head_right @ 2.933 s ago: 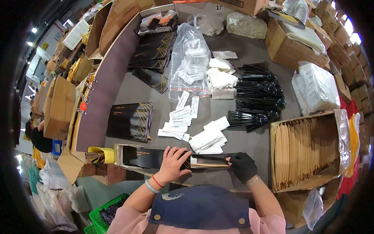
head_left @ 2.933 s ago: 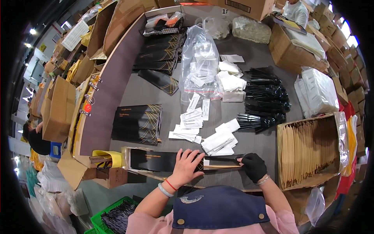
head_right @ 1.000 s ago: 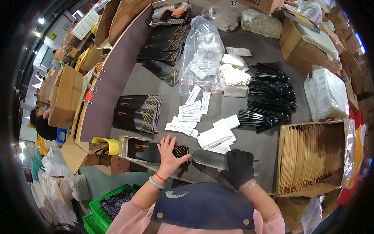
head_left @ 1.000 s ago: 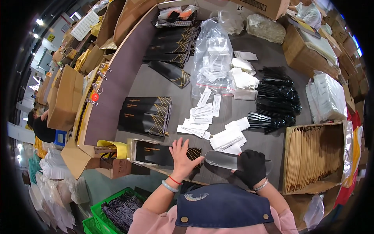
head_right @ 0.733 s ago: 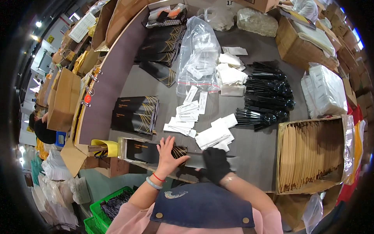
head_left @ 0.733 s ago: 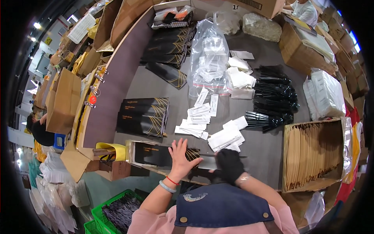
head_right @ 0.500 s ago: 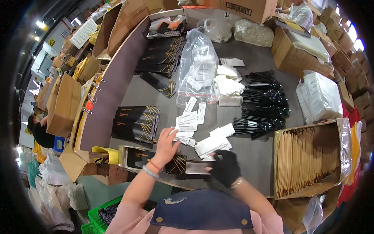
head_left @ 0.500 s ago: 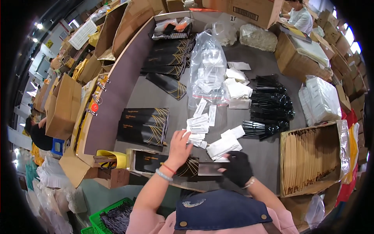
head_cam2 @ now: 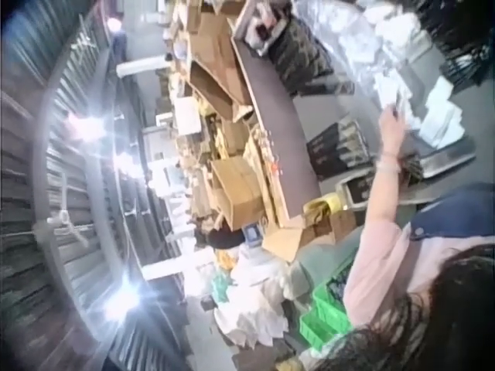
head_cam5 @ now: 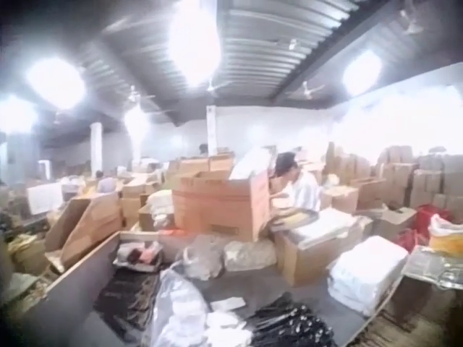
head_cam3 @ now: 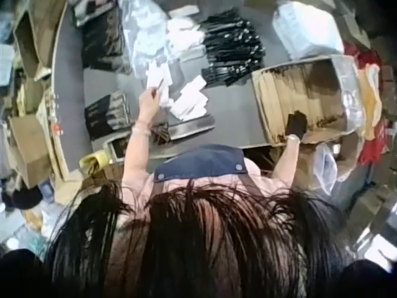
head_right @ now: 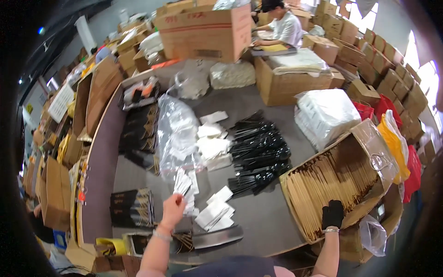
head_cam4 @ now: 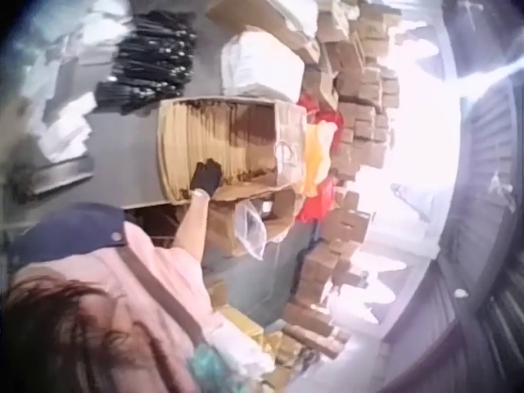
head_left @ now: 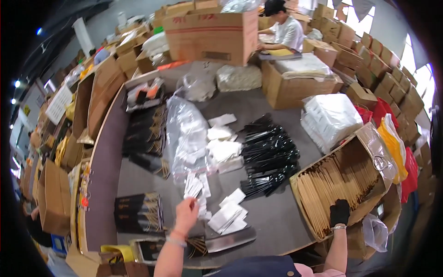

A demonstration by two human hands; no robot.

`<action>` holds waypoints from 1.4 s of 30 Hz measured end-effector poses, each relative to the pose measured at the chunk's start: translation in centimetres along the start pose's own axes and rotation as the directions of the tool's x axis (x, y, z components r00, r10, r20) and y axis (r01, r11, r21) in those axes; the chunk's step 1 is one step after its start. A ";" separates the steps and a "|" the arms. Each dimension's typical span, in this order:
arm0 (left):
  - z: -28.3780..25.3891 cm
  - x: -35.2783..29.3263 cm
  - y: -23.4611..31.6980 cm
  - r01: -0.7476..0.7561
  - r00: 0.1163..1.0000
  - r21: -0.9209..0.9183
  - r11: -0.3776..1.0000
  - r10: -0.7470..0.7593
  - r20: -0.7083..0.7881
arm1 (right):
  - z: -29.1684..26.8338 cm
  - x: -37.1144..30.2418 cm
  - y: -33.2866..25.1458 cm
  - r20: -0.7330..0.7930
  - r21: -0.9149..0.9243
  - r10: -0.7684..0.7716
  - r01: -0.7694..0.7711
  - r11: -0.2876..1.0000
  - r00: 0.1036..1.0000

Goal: Packaging white components and black sticks into cardboard sleeves for final assembly.

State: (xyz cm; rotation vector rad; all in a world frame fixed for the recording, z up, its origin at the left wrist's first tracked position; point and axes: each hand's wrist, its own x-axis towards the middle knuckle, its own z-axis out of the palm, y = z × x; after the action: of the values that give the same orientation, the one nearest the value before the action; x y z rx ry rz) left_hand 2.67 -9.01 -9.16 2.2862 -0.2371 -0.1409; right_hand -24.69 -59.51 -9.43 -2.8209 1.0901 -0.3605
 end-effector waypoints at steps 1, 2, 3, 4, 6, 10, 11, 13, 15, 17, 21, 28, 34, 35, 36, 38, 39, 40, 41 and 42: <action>0.3 -1.5 1.9 0.065 0.998 -0.118 0.991 -0.062 0.033 | -0.1 0.3 0.0 -0.015 0.007 0.027 -0.027 1.000 1.000; 0.5 -3.1 3.8 0.098 0.987 -0.087 0.991 -0.085 0.140 | -0.2 0.2 -0.1 -0.035 0.058 0.057 -0.055 0.997 0.998; 0.9 -4.4 5.0 0.131 0.965 -0.048 0.990 -0.116 0.236 | -0.3 0.1 -0.4 -0.052 0.114 0.082 -0.075 0.991 0.995; 1.5 -5.2 5.1 0.016 0.974 0.066 0.998 -0.031 0.224 | -0.7 0.1 -1.1 -0.053 0.127 0.094 -0.087 0.988 0.994; 3.0 -5.7 3.4 -0.234 0.963 0.305 0.923 0.178 0.201 | -1.4 0.5 -2.7 0.082 0.135 0.195 -0.205 0.969 0.977; 3.2 -2.8 3.4 -0.308 0.951 0.455 0.836 0.252 0.182 | -0.8 -0.1 -2.6 0.134 0.140 0.294 -0.312 0.940 0.946; 3.0 -2.2 3.5 -0.319 0.947 0.453 0.833 0.258 0.194 | -0.2 -0.6 -2.2 0.135 0.138 0.307 -0.325 0.936 0.942; 2.7 -0.8 4.1 -0.396 0.914 0.474 0.786 0.384 0.127 | 1.2 -1.6 -1.9 -0.235 0.264 0.422 -0.361 0.894 0.875; 2.8 -0.7 4.2 -0.370 0.929 0.448 0.814 0.330 0.168 | 0.2 -1.9 -3.8 -0.192 0.422 0.427 -0.318 0.849 0.884; 2.8 -0.7 3.9 -0.338 0.939 0.361 0.869 0.286 0.190 | -1.3 -1.7 -7.8 -0.394 0.288 0.053 0.068 0.955 0.918; 2.6 -0.8 5.2 -0.271 0.963 0.313 0.910 0.253 0.096 | -2.8 0.4 -19.6 -0.187 0.633 -0.264 0.322 0.704 0.946; 2.3 -1.0 5.3 -0.220 0.973 0.295 0.930 0.187 0.138 | 4.9 5.1 -25.0 0.007 0.362 -0.417 0.386 0.849 0.909; 1.0 -3.0 6.4 -0.014 0.971 -0.061 0.998 0.028 0.238 | 6.6 5.5 -25.6 -0.047 0.202 -0.478 0.477 0.855 0.877; 0.9 -3.9 6.3 -0.015 0.969 -0.062 0.998 0.030 0.244 | 6.3 5.5 -25.9 -0.084 0.219 -0.480 0.487 0.846 0.873; 0.7 -5.0 5.7 0.051 0.953 -0.138 0.989 -0.006 0.304 | 6.9 5.6 -25.9 -0.064 0.206 -0.494 0.495 0.844 0.867; 0.9 -7.0 6.9 0.115 0.904 -0.212 0.971 -0.014 0.427 | 6.3 5.9 -25.6 -0.005 0.183 -0.501 0.493 0.851 0.866; 1.0 -7.7 6.9 0.116 0.903 -0.211 0.971 -0.014 0.429 | 5.9 6.2 -25.6 0.040 0.165 -0.515 0.503 0.848 0.856; 1.0 -8.4 6.8 -0.175 0.891 0.001 0.985 0.158 0.426 | 5.6 6.4 -25.5 0.041 0.177 -0.527 0.513 0.840 0.849; 1.1 -9.0 6.6 -0.445 0.831 0.209 0.871 0.315 0.458 | 5.5 6.5 -25.6 0.042 0.179 -0.528 0.514 0.839 0.848; 1.4 -9.8 6.7 -0.434 0.862 0.186 0.882 0.346 0.370 | 5.4 6.7 -25.8 0.046 0.171 -0.548 0.534 0.828 0.835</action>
State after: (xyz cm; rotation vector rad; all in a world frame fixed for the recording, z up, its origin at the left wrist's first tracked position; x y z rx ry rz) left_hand -7.98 -12.30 -4.81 2.4106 -0.9448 -0.2913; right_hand -1.75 -44.90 -8.96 -2.9178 0.2011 -0.3265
